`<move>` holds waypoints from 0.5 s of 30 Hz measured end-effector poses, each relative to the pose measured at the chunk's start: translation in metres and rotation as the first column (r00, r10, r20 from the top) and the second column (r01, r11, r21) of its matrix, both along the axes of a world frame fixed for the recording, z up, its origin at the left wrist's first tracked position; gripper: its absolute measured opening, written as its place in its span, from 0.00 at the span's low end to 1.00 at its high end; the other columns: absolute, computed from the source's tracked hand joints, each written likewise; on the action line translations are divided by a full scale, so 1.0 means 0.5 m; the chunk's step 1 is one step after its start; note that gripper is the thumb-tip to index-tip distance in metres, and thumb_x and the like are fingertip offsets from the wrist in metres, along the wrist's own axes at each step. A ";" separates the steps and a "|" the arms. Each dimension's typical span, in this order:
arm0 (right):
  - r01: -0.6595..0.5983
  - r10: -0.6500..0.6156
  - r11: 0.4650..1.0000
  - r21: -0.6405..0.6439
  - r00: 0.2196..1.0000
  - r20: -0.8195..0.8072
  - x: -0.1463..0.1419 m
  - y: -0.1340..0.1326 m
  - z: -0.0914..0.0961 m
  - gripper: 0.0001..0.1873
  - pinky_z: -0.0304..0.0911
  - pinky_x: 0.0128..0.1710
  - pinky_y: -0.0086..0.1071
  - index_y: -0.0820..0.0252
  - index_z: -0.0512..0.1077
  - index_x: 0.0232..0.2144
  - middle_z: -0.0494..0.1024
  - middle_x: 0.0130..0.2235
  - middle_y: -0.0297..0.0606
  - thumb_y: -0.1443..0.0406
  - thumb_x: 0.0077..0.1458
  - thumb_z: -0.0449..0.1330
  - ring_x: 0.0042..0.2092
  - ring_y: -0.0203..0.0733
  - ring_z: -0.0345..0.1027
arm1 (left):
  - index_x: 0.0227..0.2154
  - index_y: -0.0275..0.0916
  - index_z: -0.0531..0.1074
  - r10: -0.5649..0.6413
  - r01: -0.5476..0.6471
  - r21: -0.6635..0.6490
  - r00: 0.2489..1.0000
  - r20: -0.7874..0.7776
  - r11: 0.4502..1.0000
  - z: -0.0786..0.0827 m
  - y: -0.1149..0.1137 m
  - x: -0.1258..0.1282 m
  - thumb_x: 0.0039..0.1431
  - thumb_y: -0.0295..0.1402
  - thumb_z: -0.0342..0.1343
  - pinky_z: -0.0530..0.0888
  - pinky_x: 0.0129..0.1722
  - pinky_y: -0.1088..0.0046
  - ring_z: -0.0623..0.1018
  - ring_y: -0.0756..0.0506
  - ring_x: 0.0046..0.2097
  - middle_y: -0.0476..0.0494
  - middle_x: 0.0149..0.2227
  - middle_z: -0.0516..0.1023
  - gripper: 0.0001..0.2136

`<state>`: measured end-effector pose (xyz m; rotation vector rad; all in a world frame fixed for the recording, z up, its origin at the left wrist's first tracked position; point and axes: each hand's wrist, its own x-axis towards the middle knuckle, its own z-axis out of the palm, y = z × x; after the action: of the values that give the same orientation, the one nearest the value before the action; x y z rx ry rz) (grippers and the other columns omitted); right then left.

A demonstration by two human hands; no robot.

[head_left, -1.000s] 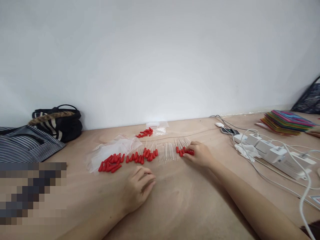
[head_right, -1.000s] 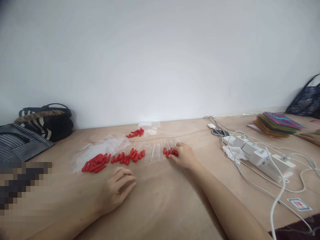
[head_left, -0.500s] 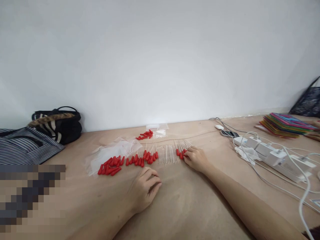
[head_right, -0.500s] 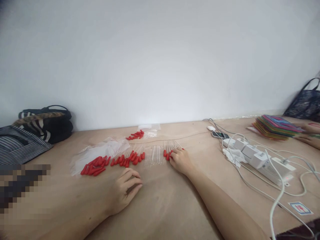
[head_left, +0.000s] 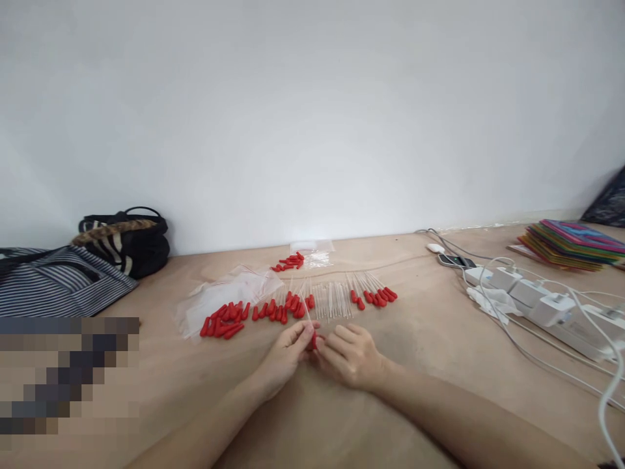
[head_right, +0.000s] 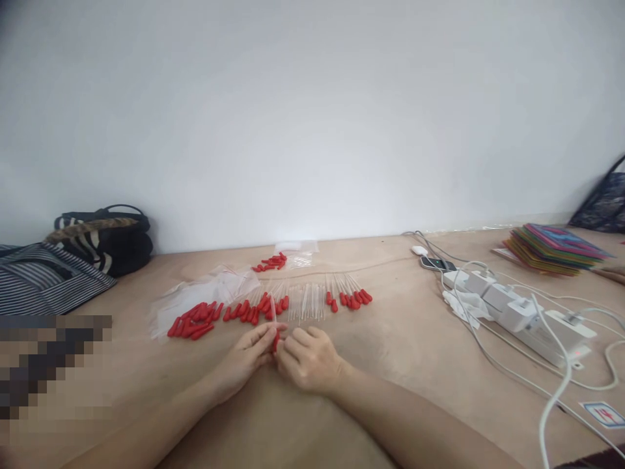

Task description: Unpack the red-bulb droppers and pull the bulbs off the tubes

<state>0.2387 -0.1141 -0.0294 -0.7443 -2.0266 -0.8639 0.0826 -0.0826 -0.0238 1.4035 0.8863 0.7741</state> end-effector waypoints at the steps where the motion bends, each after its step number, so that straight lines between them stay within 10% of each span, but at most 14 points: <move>1: -0.016 0.016 1.000 -0.019 1.000 0.011 -0.006 -0.001 -0.002 0.09 0.43 0.23 0.30 0.62 0.68 0.23 0.65 0.19 0.32 0.68 0.53 0.53 0.24 0.33 0.54 | 0.38 0.35 0.69 0.004 -0.004 0.007 1.000 -0.006 1.000 0.000 -0.001 0.000 0.51 0.48 0.52 0.72 0.30 0.73 0.73 0.49 0.30 0.47 0.28 0.72 0.20; 4: 0.003 -0.003 0.997 -0.073 1.000 -0.005 -0.001 0.002 -0.002 0.07 0.46 0.26 0.30 0.61 0.69 0.26 0.68 0.22 0.32 0.65 0.54 0.54 0.26 0.33 0.56 | 0.35 0.36 0.69 0.061 -0.020 0.255 0.986 -0.152 0.967 -0.001 0.004 -0.013 0.54 0.43 0.51 0.71 0.27 0.73 0.72 0.49 0.28 0.48 0.27 0.72 0.14; 8: 0.109 -0.111 0.986 -0.126 0.994 -0.009 0.028 0.017 -0.004 0.11 0.49 0.38 0.34 0.58 0.68 0.41 0.75 0.37 0.35 0.68 0.55 0.53 0.37 0.35 0.63 | 0.33 0.38 0.72 0.204 0.125 0.686 0.903 -0.378 0.717 -0.005 0.017 -0.035 0.54 0.33 0.51 0.70 0.31 0.71 0.73 0.48 0.30 0.47 0.29 0.74 0.07; 15: 0.057 -0.041 0.977 -0.208 0.996 0.080 0.043 0.043 -0.030 0.09 0.39 0.47 0.39 0.55 0.69 0.38 0.75 0.26 0.29 0.66 0.58 0.49 0.35 0.33 0.61 | 0.36 0.38 0.69 0.277 0.246 0.858 0.875 -0.396 0.450 -0.025 0.016 -0.038 0.53 0.29 0.54 0.70 0.32 0.73 0.73 0.47 0.32 0.47 0.30 0.74 0.06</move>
<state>0.2601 -0.0926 -0.0445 -0.8929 -2.1979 -0.7215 0.0636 -0.0746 -0.0361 2.6761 0.8822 0.9831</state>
